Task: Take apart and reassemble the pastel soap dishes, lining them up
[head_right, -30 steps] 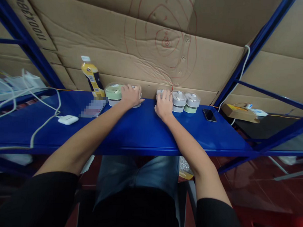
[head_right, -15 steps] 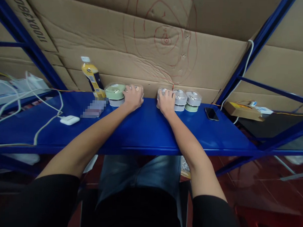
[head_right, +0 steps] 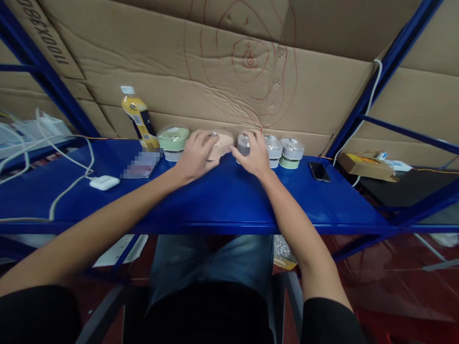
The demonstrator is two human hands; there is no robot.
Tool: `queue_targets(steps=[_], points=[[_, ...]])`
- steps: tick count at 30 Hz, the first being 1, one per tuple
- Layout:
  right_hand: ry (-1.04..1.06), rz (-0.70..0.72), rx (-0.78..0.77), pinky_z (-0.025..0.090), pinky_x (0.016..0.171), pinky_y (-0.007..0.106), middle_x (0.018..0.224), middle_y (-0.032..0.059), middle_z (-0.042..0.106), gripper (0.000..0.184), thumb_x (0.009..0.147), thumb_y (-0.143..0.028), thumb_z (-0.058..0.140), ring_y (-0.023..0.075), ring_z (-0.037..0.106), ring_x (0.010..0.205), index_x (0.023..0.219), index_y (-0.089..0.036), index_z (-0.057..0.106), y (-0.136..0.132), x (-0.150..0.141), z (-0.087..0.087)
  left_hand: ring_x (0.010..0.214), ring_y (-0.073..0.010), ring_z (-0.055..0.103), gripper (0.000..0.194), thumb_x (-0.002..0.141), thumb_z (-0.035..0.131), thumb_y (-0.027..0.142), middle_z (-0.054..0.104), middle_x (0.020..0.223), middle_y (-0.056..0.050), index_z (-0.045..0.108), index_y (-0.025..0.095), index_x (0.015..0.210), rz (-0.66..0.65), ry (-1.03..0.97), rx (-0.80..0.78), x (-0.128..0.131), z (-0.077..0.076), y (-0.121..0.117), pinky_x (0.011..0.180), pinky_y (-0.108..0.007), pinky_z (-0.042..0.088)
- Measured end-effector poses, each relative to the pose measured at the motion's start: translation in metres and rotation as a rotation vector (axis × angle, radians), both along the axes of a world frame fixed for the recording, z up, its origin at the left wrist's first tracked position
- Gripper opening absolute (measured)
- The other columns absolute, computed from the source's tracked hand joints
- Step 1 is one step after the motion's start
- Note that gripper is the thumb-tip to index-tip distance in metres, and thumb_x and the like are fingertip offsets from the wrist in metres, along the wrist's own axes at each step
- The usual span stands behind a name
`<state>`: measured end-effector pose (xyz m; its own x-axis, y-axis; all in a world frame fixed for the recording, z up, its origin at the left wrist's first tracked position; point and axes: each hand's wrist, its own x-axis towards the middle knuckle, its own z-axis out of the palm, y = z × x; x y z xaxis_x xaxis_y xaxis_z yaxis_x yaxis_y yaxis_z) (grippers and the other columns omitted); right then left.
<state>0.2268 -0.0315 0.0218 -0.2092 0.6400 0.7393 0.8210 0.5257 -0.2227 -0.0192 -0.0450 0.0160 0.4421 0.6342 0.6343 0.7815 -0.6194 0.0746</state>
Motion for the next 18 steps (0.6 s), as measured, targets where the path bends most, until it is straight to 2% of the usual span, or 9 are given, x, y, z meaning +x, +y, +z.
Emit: queue_targets(steps=[3,4,6,8,10,12,15,18], points=[[-0.064,0.291,-0.199,0.045,0.131,0.062,0.175,0.0178,0.053,0.098,0.084,-0.065,0.089,0.0401,0.05,0.16,0.166,-0.025,0.054,-0.011,0.015,0.002,0.161,-0.0433,0.045,0.061,0.099,0.073,0.031,0.054,0.169,-0.017,0.06,0.026,0.159,-0.336,0.031,-0.064,-0.013,-0.013,-0.026,0.135,-0.07,0.035],[-0.079,0.37,-0.293,0.045,0.131,0.061,0.176,0.0174,0.052,0.106,0.079,-0.066,0.093,0.0401,0.051,0.161,0.168,-0.025,0.052,-0.014,0.017,0.0,0.161,-0.0426,0.046,0.061,0.099,0.074,0.032,0.055,0.169,-0.016,0.061,0.028,0.158,-0.423,0.026,-0.095,-0.016,-0.018,-0.031,0.136,-0.07,0.035],[-0.08,0.487,-0.459,0.048,0.129,0.06,0.172,0.017,0.058,0.111,0.075,-0.066,0.095,0.0393,0.057,0.156,0.168,-0.025,0.053,-0.019,0.017,-0.005,0.162,-0.0416,0.047,0.059,0.097,0.075,0.03,0.054,0.169,-0.015,0.064,0.03,0.156,-0.528,-0.006,-0.153,-0.02,-0.029,-0.038,0.137,-0.069,0.036],[-0.074,0.535,-0.54,0.051,0.126,0.059,0.162,0.0158,0.067,0.106,0.074,-0.065,0.096,0.0383,0.065,0.148,0.164,-0.025,0.057,-0.022,0.013,-0.012,0.164,-0.0404,0.046,0.059,0.096,0.076,0.029,0.052,0.171,-0.015,0.066,0.031,0.154,-0.548,-0.05,-0.203,-0.021,-0.039,-0.039,0.137,-0.066,0.038],[-0.084,0.531,-0.538,0.052,0.124,0.058,0.154,0.0149,0.071,0.099,0.074,-0.066,0.096,0.0373,0.068,0.142,0.158,-0.024,0.063,-0.025,0.007,-0.018,0.166,-0.0404,0.044,0.063,0.094,0.081,0.033,0.049,0.173,-0.016,0.065,0.03,0.154,-0.522,-0.096,-0.247,-0.023,-0.046,-0.036,0.138,-0.063,0.039],[-0.115,0.503,-0.508,0.053,0.122,0.055,0.149,0.0157,0.072,0.095,0.075,-0.067,0.095,0.0368,0.069,0.138,0.153,-0.021,0.066,-0.029,-0.001,-0.022,0.165,-0.0423,0.046,0.079,0.087,0.089,0.042,0.05,0.173,-0.018,0.059,0.027,0.159,-0.472,-0.164,-0.297,-0.024,-0.05,-0.032,0.137,-0.061,0.041],[-0.191,0.416,-0.479,0.055,0.117,0.054,0.141,0.0176,0.072,0.097,0.075,-0.07,0.095,0.038,0.069,0.132,0.152,-0.018,0.066,-0.038,-0.012,-0.025,0.156,-0.0457,0.058,0.114,0.077,0.096,0.059,0.058,0.166,-0.023,0.042,0.022,0.17,-0.397,-0.263,-0.434,-0.027,-0.054,-0.027,0.129,-0.063,0.049],[-0.232,0.353,-0.459,0.057,0.112,0.054,0.136,0.0174,0.07,0.1,0.075,-0.074,0.094,0.0392,0.069,0.128,0.152,-0.018,0.065,-0.045,-0.019,-0.028,0.148,-0.0458,0.066,0.126,0.074,0.097,0.064,0.065,0.16,-0.025,0.035,0.019,0.174,-0.379,-0.292,-0.542,-0.03,-0.057,-0.023,0.123,-0.062,0.054]])
